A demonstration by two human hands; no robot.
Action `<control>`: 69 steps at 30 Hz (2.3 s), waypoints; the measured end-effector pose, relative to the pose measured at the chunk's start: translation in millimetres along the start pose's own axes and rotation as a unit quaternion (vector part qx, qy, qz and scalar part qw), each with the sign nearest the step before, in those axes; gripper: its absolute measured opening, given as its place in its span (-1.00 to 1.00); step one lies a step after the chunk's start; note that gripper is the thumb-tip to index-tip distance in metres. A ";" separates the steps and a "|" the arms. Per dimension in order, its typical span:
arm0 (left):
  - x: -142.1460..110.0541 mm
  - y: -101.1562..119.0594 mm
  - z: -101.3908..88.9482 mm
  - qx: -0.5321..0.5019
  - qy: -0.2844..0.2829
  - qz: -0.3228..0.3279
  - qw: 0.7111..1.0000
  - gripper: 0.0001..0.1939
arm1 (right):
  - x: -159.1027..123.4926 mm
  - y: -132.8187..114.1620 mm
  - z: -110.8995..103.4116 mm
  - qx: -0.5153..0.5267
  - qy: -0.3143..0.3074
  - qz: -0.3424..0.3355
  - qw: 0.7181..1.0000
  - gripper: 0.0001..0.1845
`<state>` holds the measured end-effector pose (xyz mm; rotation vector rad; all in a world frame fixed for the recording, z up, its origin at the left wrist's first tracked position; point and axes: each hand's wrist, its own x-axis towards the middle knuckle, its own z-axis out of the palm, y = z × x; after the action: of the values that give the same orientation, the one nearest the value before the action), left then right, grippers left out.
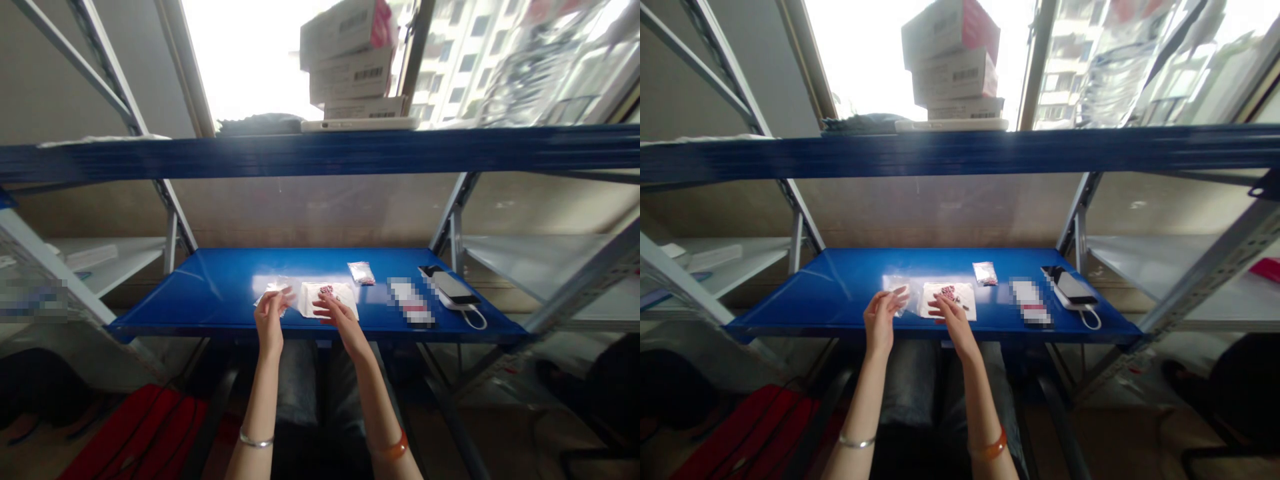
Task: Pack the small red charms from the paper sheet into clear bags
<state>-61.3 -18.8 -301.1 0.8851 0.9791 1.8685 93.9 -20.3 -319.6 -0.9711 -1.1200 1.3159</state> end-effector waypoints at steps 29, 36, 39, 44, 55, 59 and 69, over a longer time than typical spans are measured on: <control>-9.0 0.6 11.1 0.107 -0.074 -0.031 0.991 -0.77 | -19.1 -24.9 -5.9 0.084 -0.072 0.000 0.994 -0.71; -20.0 19.2 12.8 0.300 -0.096 0.154 0.936 -0.77 | -20.2 -27.5 -3.3 0.062 -0.034 -0.021 0.997 -0.70; -30.7 30.2 20.4 0.287 -0.212 0.147 0.922 -0.74 | -20.2 -27.6 -0.7 0.043 -0.039 -0.034 0.998 -0.71; -39.9 33.6 29.0 0.274 -0.289 0.130 0.908 -0.69 | -21.5 -30.5 -1.0 0.003 -0.058 -0.049 0.997 -0.71; -35.1 35.8 22.5 0.258 -0.287 0.072 0.920 -0.73 | -23.9 -35.0 -5.4 -0.053 -0.119 -0.075 0.989 -0.74; -33.5 38.3 20.0 0.277 -0.302 0.069 0.910 -0.73 | -22.4 -32.0 -5.3 -0.063 -0.119 -0.065 0.989 -0.71; -32.6 31.1 18.5 0.293 -0.339 0.058 0.892 -0.68 | -18.8 -25.1 -8.8 -0.099 -0.069 -0.075 0.990 -0.67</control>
<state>-43.0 -53.5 -272.4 1.8337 1.0463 1.1728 109.2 -39.5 -298.3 -0.9294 -1.4240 1.1800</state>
